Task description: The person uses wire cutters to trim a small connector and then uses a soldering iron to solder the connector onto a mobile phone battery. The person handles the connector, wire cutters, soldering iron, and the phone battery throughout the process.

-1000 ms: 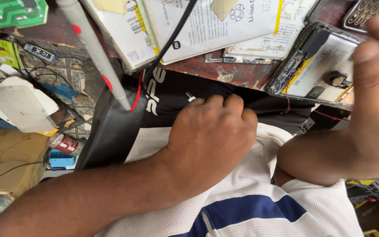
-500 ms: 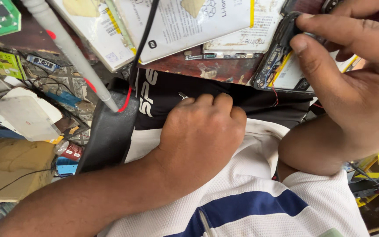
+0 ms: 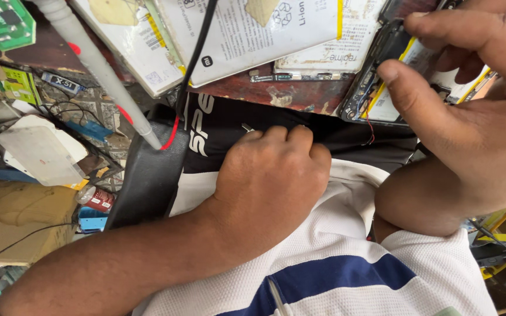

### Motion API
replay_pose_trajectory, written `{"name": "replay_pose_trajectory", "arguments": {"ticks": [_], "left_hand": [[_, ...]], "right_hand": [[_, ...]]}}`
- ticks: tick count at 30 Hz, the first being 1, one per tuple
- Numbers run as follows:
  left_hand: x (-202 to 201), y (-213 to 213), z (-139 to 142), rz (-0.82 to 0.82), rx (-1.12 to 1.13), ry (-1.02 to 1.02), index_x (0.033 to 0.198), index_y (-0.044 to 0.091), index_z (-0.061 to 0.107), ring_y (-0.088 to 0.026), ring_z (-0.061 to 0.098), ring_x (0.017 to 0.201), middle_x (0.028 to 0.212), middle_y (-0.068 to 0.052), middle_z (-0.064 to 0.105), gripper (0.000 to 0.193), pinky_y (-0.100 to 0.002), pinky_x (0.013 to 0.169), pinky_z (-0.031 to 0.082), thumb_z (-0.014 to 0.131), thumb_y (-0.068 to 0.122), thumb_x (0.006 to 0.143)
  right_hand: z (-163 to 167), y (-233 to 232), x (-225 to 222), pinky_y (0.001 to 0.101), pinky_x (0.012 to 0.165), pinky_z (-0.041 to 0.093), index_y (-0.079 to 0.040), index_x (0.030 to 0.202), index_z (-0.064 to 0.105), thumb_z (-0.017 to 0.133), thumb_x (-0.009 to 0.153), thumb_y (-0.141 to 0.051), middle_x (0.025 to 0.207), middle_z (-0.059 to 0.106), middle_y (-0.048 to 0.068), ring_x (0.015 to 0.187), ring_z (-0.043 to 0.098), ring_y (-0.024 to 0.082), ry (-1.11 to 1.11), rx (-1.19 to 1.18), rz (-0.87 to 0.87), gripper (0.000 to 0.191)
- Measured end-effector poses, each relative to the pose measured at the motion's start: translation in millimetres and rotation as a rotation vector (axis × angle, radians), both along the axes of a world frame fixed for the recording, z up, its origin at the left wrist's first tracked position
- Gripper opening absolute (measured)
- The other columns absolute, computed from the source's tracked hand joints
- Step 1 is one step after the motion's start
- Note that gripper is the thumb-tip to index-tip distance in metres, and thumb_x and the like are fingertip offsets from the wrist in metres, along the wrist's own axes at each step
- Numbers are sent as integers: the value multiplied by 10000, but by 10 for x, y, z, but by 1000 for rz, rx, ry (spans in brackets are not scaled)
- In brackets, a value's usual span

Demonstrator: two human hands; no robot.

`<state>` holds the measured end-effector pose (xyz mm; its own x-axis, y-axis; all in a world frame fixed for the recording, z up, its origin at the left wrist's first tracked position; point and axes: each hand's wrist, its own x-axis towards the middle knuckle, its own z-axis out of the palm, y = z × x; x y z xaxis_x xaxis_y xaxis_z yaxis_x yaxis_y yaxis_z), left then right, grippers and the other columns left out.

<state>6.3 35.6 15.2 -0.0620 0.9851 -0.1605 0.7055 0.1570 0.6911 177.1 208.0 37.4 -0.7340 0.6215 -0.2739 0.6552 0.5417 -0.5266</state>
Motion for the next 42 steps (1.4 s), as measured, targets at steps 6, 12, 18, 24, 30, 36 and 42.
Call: {"name": "replay_pose_trajectory", "arguments": {"ticks": [6, 12, 18, 24, 30, 36, 42], "left_hand": [[-10, 8, 5, -5, -5, 3, 708, 92, 698, -203, 659, 670, 721, -65, 641, 45, -343, 569, 537, 713, 130, 726], [-10, 13, -1, -7, -15, -8, 706, 89, 701, -205, 663, 673, 723, -65, 643, 45, -341, 570, 542, 717, 129, 719], [-10, 12, 2, -15, -25, -17, 703, 91, 708, -200, 663, 669, 721, -62, 645, 44, -336, 564, 542, 721, 133, 706], [-6, 12, -9, -22, -32, -20, 702, 88, 713, -194, 665, 668, 722, -64, 650, 38, -323, 555, 541, 726, 124, 699], [3, 8, -10, -16, -16, -5, 706, 83, 719, -198, 665, 665, 720, -65, 651, 44, -328, 554, 540, 726, 123, 689], [9, -2, -17, -25, -14, 7, 712, 89, 723, -196, 664, 674, 722, -62, 651, 46, -323, 557, 539, 718, 130, 690], [27, -9, -21, -20, -5, 28, 718, 101, 720, -204, 664, 683, 733, -55, 651, 42, -329, 563, 534, 707, 141, 718]], "right_hand": [[1, 14, -21, 201, 716, 372, 2, 1294, 662, 786, 1015, 7, 1119, 603, 81, 841, 510, 98, -7, 1, 12, 306], [0, 50, -18, 202, 718, 364, 0, 1271, 669, 801, 1002, 8, 1113, 591, 74, 842, 500, 96, -14, -5, 33, 300], [33, 107, -30, 203, 719, 356, -2, 1248, 675, 815, 988, 9, 1106, 580, 67, 842, 489, 93, -36, -16, 74, 295], [94, 133, -108, 233, 740, 388, 32, 1244, 687, 803, 1033, 19, 1087, 605, 105, 871, 521, 137, -59, -11, 144, 241], [148, 240, -163, 264, 783, 429, 69, 1230, 694, 755, 1069, 51, 1073, 628, 143, 913, 553, 187, -82, 43, 383, 174], [197, 236, -281, 279, 814, 440, 83, 1260, 690, 724, 1118, 50, 1077, 636, 164, 934, 559, 197, -104, -32, 296, 150], [210, 201, -483, 309, 745, 436, 108, 1197, 696, 785, 1001, 55, 1039, 652, 204, 885, 563, 220, -80, -2, 359, 222]]}}
